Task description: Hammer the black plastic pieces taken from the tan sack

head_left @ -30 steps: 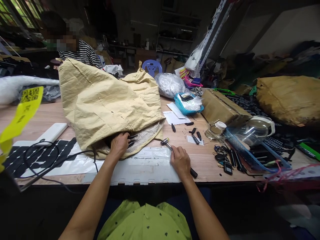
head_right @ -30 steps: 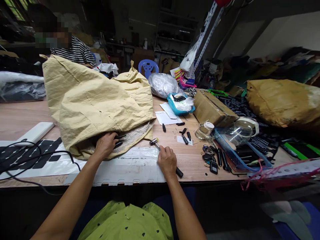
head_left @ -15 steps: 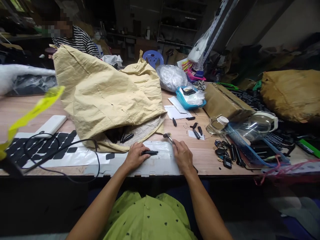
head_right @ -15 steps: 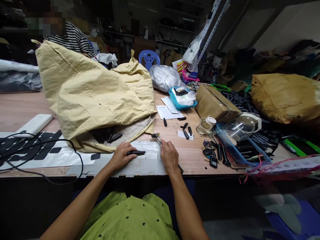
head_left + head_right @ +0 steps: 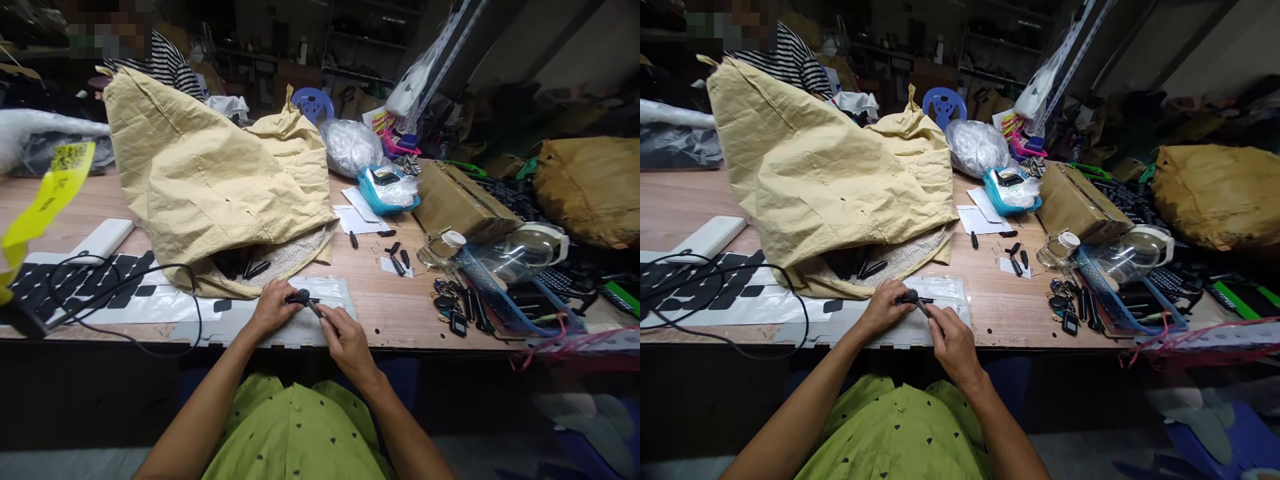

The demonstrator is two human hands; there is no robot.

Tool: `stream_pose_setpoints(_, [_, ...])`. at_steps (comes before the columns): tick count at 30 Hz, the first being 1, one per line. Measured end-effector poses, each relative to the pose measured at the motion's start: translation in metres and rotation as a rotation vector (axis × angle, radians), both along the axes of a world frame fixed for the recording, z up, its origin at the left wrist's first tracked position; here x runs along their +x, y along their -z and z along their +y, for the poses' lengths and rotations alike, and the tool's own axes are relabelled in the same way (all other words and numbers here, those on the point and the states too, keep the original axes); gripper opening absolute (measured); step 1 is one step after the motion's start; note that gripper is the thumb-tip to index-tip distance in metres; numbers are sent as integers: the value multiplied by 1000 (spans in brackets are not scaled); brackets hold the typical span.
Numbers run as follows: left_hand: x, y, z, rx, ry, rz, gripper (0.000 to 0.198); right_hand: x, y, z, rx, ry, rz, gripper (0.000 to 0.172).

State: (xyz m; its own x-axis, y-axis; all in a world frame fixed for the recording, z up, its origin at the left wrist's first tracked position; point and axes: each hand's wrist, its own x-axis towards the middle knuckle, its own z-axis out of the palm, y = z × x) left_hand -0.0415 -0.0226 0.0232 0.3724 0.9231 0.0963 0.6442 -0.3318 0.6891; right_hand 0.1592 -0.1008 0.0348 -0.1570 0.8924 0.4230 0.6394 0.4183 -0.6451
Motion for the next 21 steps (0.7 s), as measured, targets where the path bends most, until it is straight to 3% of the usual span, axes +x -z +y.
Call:
stream_pose_setpoints(14, [1,2,-2,8,-32,-40,11,18,7,1,-44,54,-6,30])
stream_pose_setpoints(17, [1,3,-3,37,-20,-20,11,30,14,19,-10,136,-49,30])
stream_pose_setpoints(21, [1,8,-3,114,-4,31,19,51,23,59,70,282,-269,27])
